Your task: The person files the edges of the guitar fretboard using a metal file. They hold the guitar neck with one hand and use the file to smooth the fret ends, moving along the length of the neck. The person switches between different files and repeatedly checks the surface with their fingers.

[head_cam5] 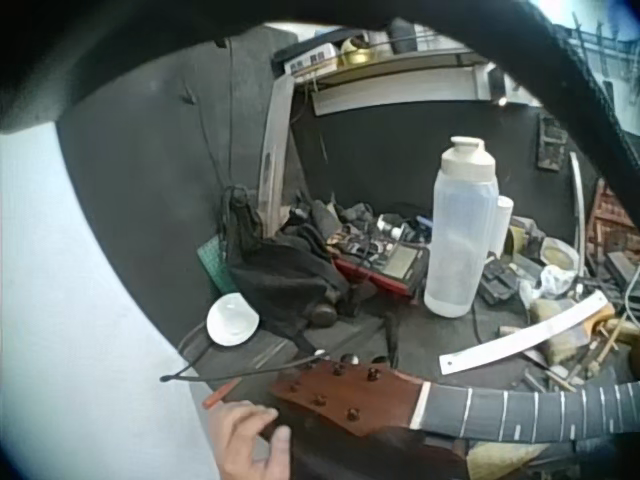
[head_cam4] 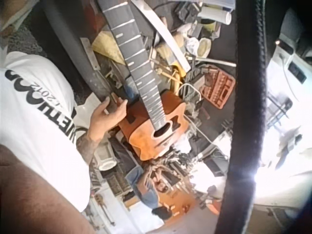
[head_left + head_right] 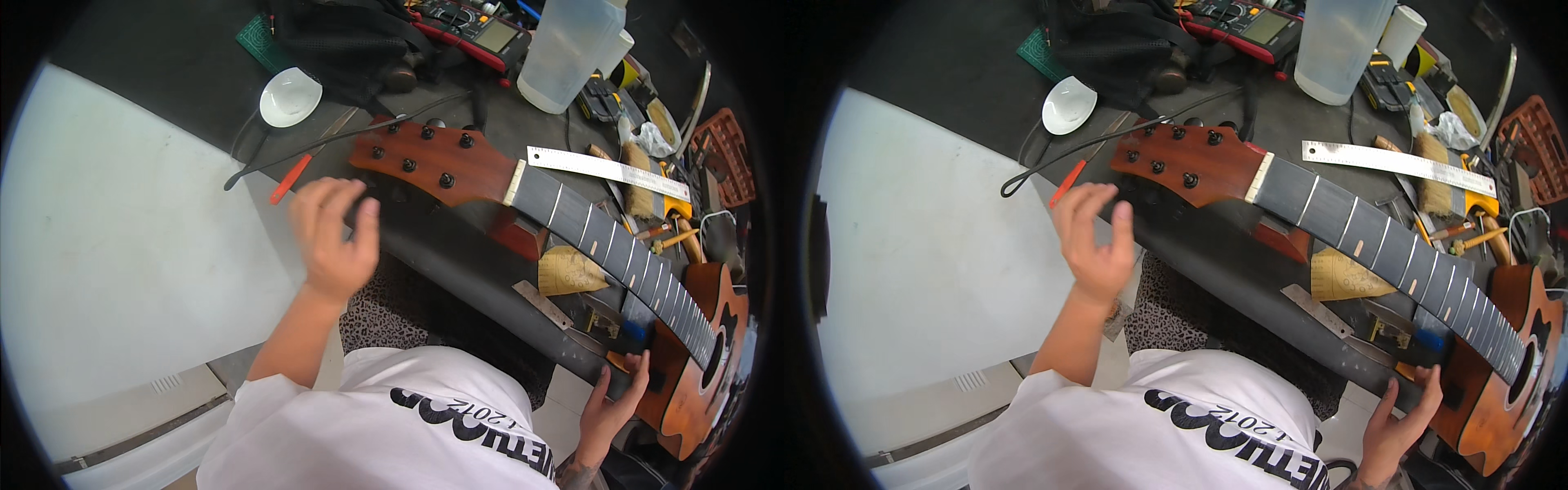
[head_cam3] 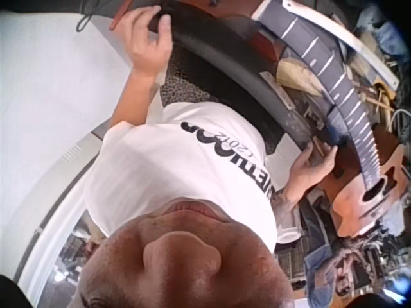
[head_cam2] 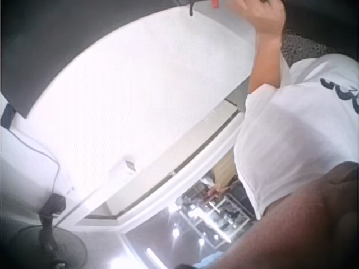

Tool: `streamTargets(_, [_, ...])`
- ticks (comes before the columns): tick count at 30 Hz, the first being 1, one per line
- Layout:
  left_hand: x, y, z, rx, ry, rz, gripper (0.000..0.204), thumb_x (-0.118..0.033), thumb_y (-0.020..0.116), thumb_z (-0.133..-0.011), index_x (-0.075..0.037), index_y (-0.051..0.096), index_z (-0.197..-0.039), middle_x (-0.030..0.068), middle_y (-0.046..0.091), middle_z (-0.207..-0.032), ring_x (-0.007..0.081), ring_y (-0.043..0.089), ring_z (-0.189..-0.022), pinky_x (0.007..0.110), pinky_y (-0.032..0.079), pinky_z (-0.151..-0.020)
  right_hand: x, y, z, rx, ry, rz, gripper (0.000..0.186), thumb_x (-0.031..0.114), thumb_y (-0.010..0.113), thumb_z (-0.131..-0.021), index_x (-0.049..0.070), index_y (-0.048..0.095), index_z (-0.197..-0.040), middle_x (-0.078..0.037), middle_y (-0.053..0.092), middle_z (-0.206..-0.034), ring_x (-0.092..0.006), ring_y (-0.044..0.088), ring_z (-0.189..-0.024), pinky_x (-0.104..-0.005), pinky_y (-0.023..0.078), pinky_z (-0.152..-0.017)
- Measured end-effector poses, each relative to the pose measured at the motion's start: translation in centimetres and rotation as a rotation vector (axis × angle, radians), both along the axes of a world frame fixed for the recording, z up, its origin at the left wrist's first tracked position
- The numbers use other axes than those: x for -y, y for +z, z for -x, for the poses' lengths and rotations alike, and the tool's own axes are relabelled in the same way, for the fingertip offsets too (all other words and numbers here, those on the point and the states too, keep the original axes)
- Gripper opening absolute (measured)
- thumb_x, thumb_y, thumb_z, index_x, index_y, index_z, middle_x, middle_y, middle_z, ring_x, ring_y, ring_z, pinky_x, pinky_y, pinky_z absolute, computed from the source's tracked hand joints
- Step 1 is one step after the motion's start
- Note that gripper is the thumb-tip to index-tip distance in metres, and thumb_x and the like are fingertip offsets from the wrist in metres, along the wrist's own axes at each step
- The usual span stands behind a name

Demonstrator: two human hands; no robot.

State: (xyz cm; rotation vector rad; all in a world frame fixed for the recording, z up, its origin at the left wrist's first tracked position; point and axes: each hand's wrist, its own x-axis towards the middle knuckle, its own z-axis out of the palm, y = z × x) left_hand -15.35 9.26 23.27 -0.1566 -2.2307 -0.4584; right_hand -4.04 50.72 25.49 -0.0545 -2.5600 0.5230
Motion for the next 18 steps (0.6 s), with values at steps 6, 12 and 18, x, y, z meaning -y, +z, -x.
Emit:
streamTargets(6, [5.8, 1.0, -1.1, 0.302, 0.359, 0.011, 0.028, -0.016, 0.068, -0.097, -0.001, 0.069, -0.121, 0.016, 0.065, -0.121, 0.0333, 0.06, -0.112, 0.042, 0.05, -0.094, -0.1, -0.6, -0.7, 0.096, 0.176, 0.022, 0.056, -0.012, 0.066, -0.088, -0.004, 0.052, -0.141, -0.017, 0.062, -0.108, -0.0314, 0.061, -0.097, -0.0414, 0.049, -0.089])
streamTargets(12, [7.9, 1.1, -0.5, 0.535, 0.35, -0.075, 0.03, -0.016, 0.066, -0.099, 0.001, 0.067, -0.123, 0.0147, 0.068, -0.113, 0.0279, 0.066, -0.091, 0.036, 0.053, -0.081, 0.0, -0.6, -0.4, 0.087, 0.237, 0.012, 0.052, -0.013, 0.066, -0.087, -0.003, 0.057, -0.137, -0.017, 0.062, -0.106, -0.0303, 0.062, -0.095, -0.0395, 0.05, -0.086])
streamTargets(18, [9.3, 2.2, -3.4, 0.74, 0.337, -0.21, 0.027, -0.016, 0.066, -0.099, 0.002, 0.067, -0.12, 0.0101, 0.068, -0.096, 0.0186, 0.064, -0.074, 0.032, 0.052, -0.07, 0.5, -0.4, -1.0, 0.09, 0.255, 0.051, 0.047, -0.014, 0.065, -0.086, -0.003, 0.061, -0.131, -0.017, 0.063, -0.105, -0.0286, 0.063, -0.092, -0.0371, 0.051, -0.083])
